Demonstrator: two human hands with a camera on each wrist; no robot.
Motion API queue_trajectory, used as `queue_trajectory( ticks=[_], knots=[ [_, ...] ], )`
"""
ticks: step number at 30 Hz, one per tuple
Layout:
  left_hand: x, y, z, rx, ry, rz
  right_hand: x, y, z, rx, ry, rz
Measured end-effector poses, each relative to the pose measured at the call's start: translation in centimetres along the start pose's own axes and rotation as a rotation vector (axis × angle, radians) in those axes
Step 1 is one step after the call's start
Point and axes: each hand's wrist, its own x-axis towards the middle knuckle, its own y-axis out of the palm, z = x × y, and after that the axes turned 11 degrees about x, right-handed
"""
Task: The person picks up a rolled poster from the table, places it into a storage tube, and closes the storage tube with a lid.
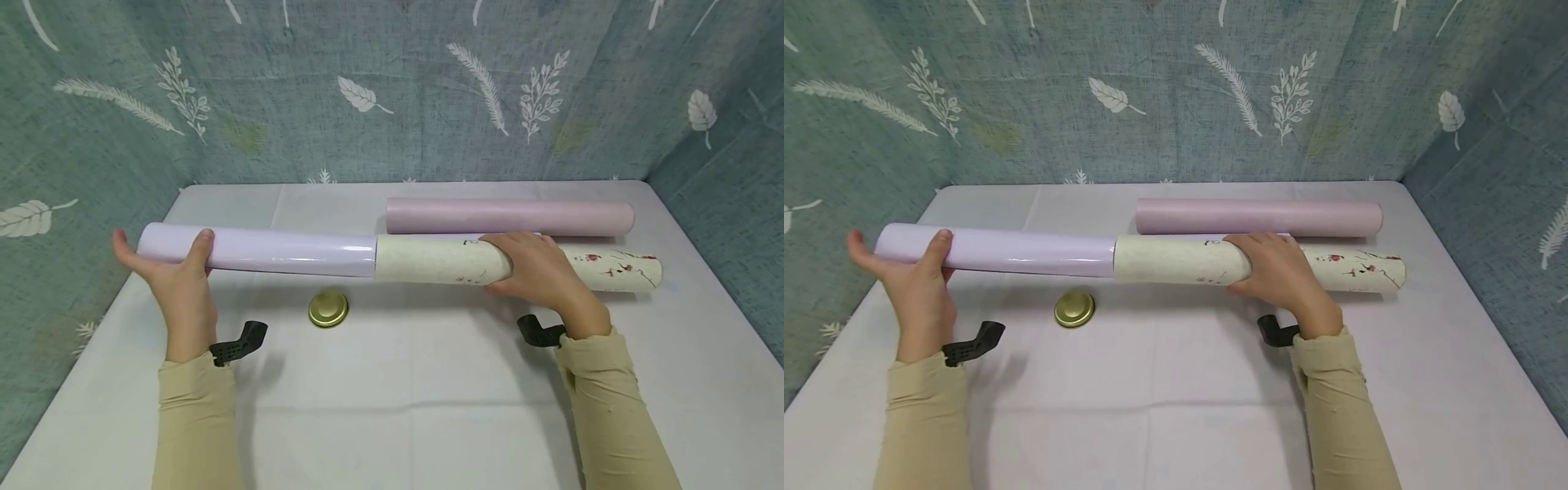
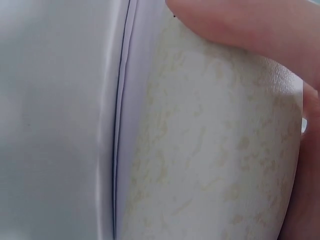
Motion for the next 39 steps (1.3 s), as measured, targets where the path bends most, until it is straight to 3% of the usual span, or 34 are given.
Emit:
queue_trajectory(
  ticks=[5, 12, 17, 21, 24, 28, 33, 39],
  knots=[
    [0.0, 0.1, -0.3, -0.052, 0.052, -0.011, 0.1, 0.1, 0.1, -0.003, -0.008, -0.001],
    [0.2, 0.4, 0.3, -0.412, -0.092, -0.024, 0.2, 0.4, 0.2, -0.019, 0.001, -0.002],
    [0.3, 0.5, 0.4, -0.455, -0.11, -0.075, 0.3, 0.6, 0.4, -0.027, -0.003, -0.049],
    [0.5, 0.3, 0.2, -0.526, -0.078, -0.134, 0.5, 1.1, 1.0, -0.027, -0.027, -0.071],
    [0.7, 0.3, 0.4, -0.599, -0.055, -0.13, 0.7, 1.3, 1.4, -0.034, -0.039, -0.085],
    [0.8, 0.8, 0.9, -0.677, -0.126, -0.034, 0.8, 1.4, 1.7, -0.042, -0.046, -0.118],
    [-0.1, 2.4, 1.6, -0.679, -0.251, 0.146, 0.7, 1.4, 1.8, -0.027, -0.059, -0.147],
    [-1.7, 4.5, 2.7, -0.633, -0.247, 0.34, 0.9, 1.2, 2.1, -0.024, -0.074, -0.182]
  ],
)
